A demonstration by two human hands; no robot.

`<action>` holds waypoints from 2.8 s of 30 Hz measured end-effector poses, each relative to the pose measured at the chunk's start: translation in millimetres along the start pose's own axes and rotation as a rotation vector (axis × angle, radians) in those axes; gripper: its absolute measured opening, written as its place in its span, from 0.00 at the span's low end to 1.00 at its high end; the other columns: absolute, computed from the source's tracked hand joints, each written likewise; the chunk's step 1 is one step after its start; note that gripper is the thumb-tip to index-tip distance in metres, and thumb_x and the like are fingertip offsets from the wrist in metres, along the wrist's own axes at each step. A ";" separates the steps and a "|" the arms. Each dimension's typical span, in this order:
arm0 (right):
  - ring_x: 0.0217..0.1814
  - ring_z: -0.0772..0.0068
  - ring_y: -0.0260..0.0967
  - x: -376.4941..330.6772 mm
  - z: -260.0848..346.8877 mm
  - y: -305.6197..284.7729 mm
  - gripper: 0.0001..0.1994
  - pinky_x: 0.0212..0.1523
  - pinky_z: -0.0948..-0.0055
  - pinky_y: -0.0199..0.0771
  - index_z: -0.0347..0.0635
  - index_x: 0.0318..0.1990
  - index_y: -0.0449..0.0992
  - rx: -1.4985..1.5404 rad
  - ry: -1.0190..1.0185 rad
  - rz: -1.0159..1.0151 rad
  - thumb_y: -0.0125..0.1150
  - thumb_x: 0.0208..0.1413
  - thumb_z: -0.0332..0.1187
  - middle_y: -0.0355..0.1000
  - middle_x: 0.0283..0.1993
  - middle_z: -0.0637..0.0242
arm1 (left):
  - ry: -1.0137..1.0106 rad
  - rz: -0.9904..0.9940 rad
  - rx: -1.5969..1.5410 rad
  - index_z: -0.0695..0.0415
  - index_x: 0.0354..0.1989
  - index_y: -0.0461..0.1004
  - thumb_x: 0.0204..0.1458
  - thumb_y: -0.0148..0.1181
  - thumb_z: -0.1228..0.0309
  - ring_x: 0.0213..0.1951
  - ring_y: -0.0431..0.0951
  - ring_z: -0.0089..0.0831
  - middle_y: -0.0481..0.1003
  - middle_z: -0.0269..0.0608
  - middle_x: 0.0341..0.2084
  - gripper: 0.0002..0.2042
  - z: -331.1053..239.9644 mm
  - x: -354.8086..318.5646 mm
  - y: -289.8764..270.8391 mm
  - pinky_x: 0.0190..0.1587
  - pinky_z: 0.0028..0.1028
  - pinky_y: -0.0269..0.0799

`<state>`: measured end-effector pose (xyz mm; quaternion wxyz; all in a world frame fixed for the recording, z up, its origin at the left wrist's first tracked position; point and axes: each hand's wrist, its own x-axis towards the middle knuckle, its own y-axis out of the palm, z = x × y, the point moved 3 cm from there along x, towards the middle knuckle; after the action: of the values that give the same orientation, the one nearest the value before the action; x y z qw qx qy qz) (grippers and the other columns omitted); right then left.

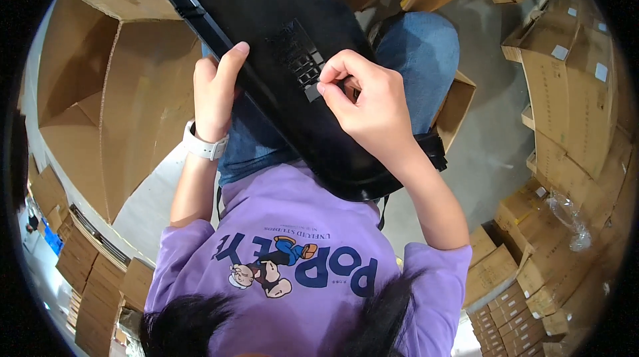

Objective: Applying small black adhesive stickers to plastic components in a warehouse.

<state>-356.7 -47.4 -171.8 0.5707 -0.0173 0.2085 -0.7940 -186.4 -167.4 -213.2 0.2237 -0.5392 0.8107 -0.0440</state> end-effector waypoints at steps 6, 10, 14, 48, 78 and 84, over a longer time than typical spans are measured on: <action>0.22 0.89 0.63 0.2 -7.3 10.4 0.05 0.22 0.87 0.59 0.36 0.27 0.70 -0.027 -0.026 -0.048 0.59 0.46 0.18 0.69 0.24 0.72 | 0.029 0.013 0.021 0.69 0.12 0.65 0.47 0.59 0.56 0.15 0.58 0.18 0.60 0.34 0.06 0.25 4.1 5.1 -2.0 0.17 0.26 0.54; 0.24 0.88 0.65 2.1 -2.0 14.9 0.05 0.23 0.87 0.61 0.36 0.27 0.70 -0.052 -0.086 -0.048 0.58 0.45 0.17 0.69 0.25 0.72 | 0.027 -0.008 0.006 0.68 0.11 0.65 0.46 0.59 0.55 0.14 0.58 0.18 0.60 0.35 0.05 0.25 3.0 4.4 -3.1 0.16 0.26 0.54; 0.25 0.84 0.67 2.4 -0.3 17.5 0.05 0.23 0.85 0.63 0.36 0.27 0.70 -0.097 -0.121 -0.062 0.57 0.44 0.16 0.69 0.25 0.70 | 0.036 0.006 -0.020 0.68 0.11 0.64 0.46 0.60 0.55 0.14 0.58 0.19 0.60 0.35 0.05 0.26 3.5 4.4 -1.0 0.16 0.26 0.54; 0.24 0.65 0.70 -10.6 0.0 26.4 0.10 0.22 0.73 0.70 0.38 0.31 0.70 -0.666 -0.484 -0.295 0.66 0.42 0.24 0.68 0.25 0.63 | 0.060 0.013 -0.011 0.66 0.10 0.64 0.47 0.60 0.52 0.14 0.58 0.19 0.60 0.34 0.06 0.28 8.1 5.4 -0.8 0.16 0.25 0.54; 0.19 0.87 0.54 -23.1 35.1 -18.5 0.06 0.19 0.83 0.52 0.39 0.27 0.76 -0.515 -0.169 -0.447 0.69 0.43 0.26 0.61 0.17 0.75 | 0.087 0.043 -0.085 0.72 0.20 0.69 0.47 0.54 0.59 0.17 0.68 0.41 0.65 0.62 0.13 0.21 1.0 1.8 -15.8 0.24 0.38 0.64; 0.23 0.85 0.53 -52.7 103.0 -73.3 0.05 0.22 0.85 0.49 0.32 0.31 0.73 -0.315 -0.641 -0.944 0.56 0.55 0.26 0.62 0.21 0.71 | 0.325 -0.496 -0.255 0.69 0.24 0.70 0.52 0.44 0.67 0.20 0.69 0.43 0.66 0.61 0.17 0.15 -43.5 14.5 -133.9 0.26 0.39 0.64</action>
<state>-377.0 -12.2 -41.0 0.1810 -0.4317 0.1109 -0.8767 -94.5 -243.3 -137.0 0.0046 -0.7301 0.6786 -0.0808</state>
